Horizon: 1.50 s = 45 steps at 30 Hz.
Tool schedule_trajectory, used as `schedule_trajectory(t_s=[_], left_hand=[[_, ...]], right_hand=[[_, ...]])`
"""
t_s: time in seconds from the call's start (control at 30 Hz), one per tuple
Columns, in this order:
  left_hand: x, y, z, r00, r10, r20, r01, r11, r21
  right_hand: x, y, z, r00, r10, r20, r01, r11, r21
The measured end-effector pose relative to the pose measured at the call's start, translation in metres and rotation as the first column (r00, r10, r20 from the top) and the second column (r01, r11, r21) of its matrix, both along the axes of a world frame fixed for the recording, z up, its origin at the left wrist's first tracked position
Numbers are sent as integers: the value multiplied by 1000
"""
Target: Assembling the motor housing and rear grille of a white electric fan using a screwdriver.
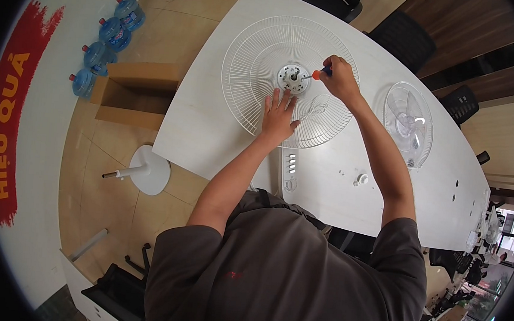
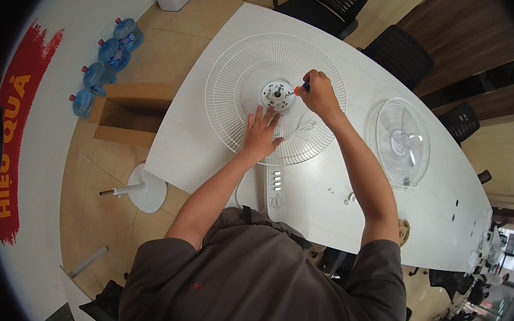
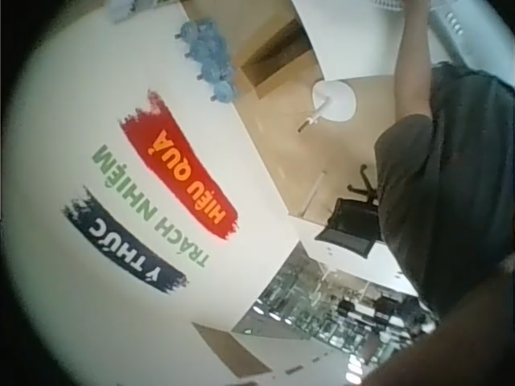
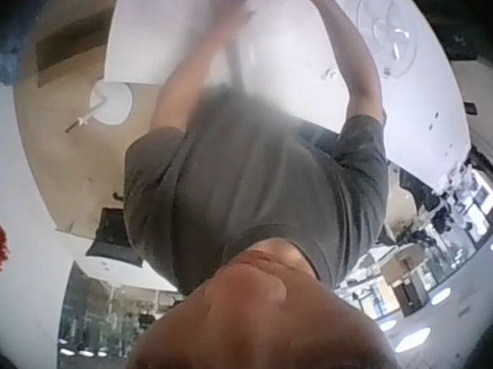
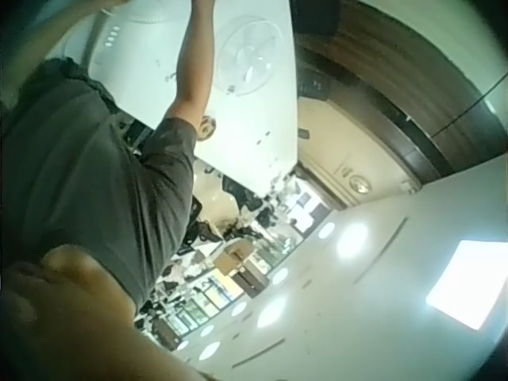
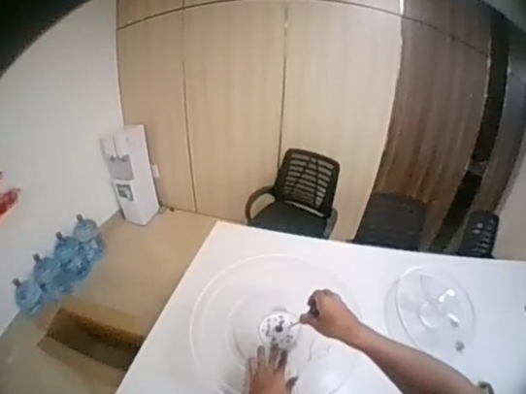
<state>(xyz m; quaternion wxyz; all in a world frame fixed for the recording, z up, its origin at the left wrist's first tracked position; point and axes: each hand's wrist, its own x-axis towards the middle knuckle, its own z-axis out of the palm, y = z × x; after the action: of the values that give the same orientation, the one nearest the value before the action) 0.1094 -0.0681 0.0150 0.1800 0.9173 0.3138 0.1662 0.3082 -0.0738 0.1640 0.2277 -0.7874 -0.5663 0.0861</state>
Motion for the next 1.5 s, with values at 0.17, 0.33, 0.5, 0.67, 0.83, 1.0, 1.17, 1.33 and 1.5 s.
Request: schedule_trajectory(t_s=[0.17, 0.33, 0.5, 0.67, 0.83, 1.0, 1.17, 1.33, 1.5], left_hand=[[0, 0, 0, 1000, -1, -3, 1, 1000, -1], [1, 0, 0, 1000, 1, -18, -1, 1000, -3], [1, 0, 0, 1000, -2, -31, 2, 1000, -8], [1, 0, 0, 999, -2, -38, 2, 1000, -13], [1, 0, 0, 999, -3, -32, 3, 1000, 0], [1, 0, -1, 1000, 4, -15, -4, 1000, 1], [1, 0, -3, 1000, 5, -9, -5, 1000, 22], [1, 0, -2, 1000, 4, -16, -3, 1000, 30], [-1, 0, -3, 999, 5, -38, -4, 1000, 16]], right_hand=[[1, 0, -1, 1000, 16, -4, -16, 1000, 22], [1, 0, -3, 1000, 20, 16, -20, 999, 25], [2, 0, -4, 1000, 25, 14, -25, 999, 26], [1, 0, -3, 1000, 26, 14, -27, 999, 34], [1, -1, -2, 1000, 21, 7, -21, 1000, 18], [2, 3, -2, 1000, 29, 11, -29, 1000, 8], [-3, 6, 3, 999, 29, 43, -28, 999, -37], [0, 11, 12, 933, 343, 110, -322, 930, -176], [-32, 10, 30, 962, 167, 218, -137, 980, -147]])
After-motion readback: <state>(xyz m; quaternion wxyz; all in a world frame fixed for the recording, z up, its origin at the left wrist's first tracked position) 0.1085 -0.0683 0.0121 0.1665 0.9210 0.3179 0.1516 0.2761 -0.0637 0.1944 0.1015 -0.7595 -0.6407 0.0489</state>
